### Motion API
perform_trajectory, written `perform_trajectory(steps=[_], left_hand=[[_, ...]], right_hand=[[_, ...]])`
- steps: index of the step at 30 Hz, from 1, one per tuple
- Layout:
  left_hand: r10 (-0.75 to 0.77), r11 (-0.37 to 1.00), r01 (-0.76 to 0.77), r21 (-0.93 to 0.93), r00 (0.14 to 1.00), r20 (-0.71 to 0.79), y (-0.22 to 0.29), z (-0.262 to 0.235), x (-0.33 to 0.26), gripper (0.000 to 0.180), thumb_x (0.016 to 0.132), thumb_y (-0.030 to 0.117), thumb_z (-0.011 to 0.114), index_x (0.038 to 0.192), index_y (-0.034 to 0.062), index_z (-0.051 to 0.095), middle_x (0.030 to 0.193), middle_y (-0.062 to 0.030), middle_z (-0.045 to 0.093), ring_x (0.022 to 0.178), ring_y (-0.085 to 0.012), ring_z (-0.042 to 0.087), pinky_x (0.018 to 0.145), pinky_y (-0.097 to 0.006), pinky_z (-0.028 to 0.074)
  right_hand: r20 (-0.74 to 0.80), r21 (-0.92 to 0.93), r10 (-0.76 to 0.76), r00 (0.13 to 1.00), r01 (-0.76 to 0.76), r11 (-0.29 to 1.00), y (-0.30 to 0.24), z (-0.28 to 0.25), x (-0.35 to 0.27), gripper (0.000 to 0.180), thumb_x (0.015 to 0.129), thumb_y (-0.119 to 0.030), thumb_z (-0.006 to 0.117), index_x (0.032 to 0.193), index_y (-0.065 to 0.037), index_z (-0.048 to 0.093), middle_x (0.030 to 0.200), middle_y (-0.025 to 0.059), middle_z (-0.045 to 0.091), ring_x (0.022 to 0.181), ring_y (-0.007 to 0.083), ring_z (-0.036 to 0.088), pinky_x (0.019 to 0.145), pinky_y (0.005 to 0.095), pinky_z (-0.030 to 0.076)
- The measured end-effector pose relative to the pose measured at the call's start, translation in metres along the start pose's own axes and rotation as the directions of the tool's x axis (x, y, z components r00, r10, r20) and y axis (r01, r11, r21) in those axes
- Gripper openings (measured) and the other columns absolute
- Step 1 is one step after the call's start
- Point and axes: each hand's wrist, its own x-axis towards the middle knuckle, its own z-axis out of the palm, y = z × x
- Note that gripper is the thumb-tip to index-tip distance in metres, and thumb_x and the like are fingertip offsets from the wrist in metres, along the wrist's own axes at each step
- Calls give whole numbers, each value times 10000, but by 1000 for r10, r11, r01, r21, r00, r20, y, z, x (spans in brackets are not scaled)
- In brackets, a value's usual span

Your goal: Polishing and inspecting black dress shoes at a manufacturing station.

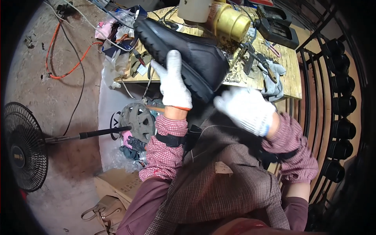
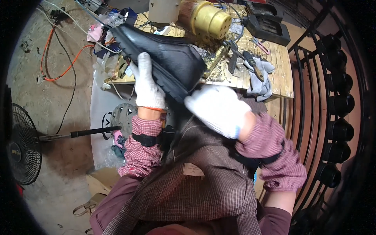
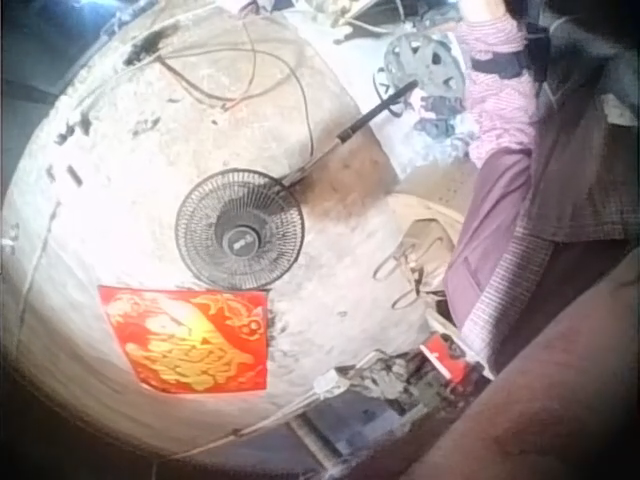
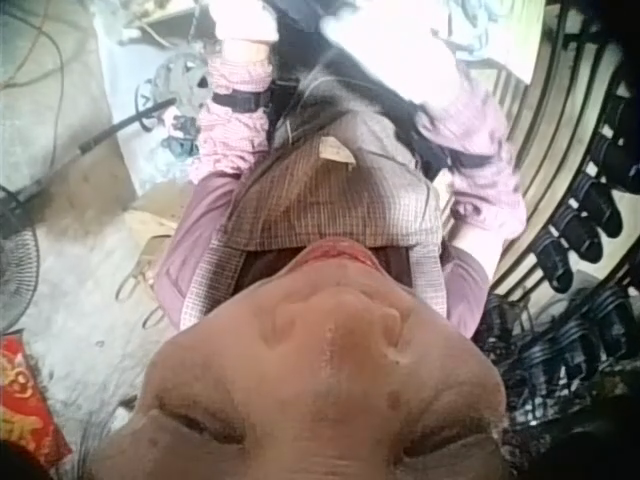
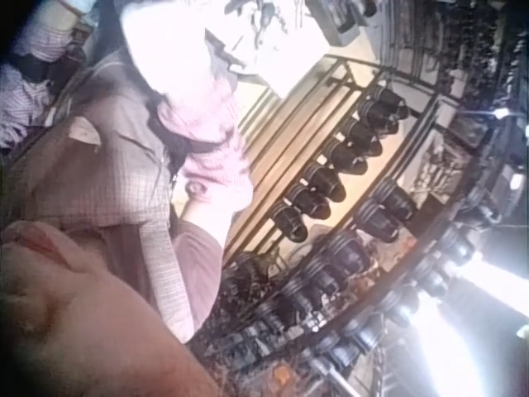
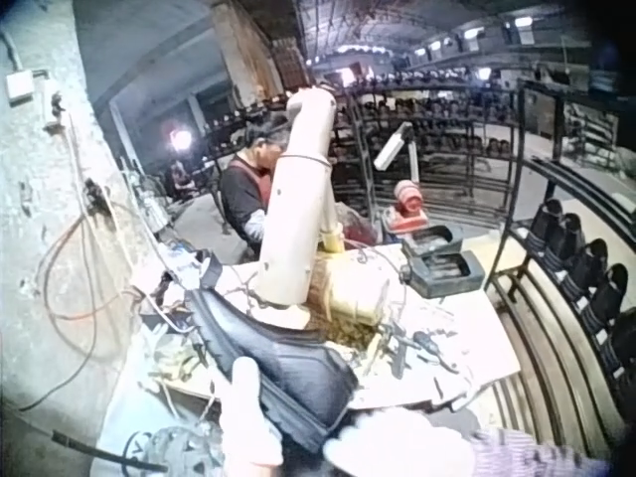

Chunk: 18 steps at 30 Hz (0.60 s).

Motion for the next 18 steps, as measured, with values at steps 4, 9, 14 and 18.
perform_trajectory(steps=[4, 9, 14, 18], left_hand=[[-81, 932, 71, -356, 997, -12, 7, -3, 41, 1201, 950, 590, 765, 1737, 120, -12, 1693, -193, 343, 1462, -328, 458, 1174, -507, 439], [-96, 926, 81, -368, 995, -23, 5, 10, 69, 1255, 911, 594, 802, 1733, 97, -7, 1691, -193, 340, 1454, -348, 469, 1145, -499, 478], [-110, 910, 89, -404, 994, -29, 4, 26, 81, 1306, 902, 573, 819, 1720, 52, -55, 1696, -199, 326, 1433, -361, 495, 1134, -507, 495], [-78, 915, 55, -401, 996, -42, 9, 31, 81, 1291, 913, 587, 798, 1720, 58, -61, 1695, -204, 324, 1434, -367, 494, 1140, -511, 490]], right_hand=[[465, 634, 50, 884, -372, 678, 10, 1, -85, 107, 844, -84, 754, 940, -126, 733, 942, 61, 801, 886, 299, 782, 775, 400, 614], [302, 547, 577, 759, -634, 547, -11, 2, -148, 244, 914, -90, 719, 1153, -41, 738, 1122, 147, 788, 1005, 324, 775, 872, 406, 620], [346, 520, 806, 481, -813, 262, -36, 8, -181, 452, 873, 2, 759, 1322, -27, 716, 1148, 153, 788, 948, 215, 768, 874, 342, 610], [265, 652, 835, 483, -728, 214, -34, 9, -174, 536, 884, 46, 732, 1412, -33, 678, 1247, 161, 771, 1061, 232, 778, 908, 329, 616]])
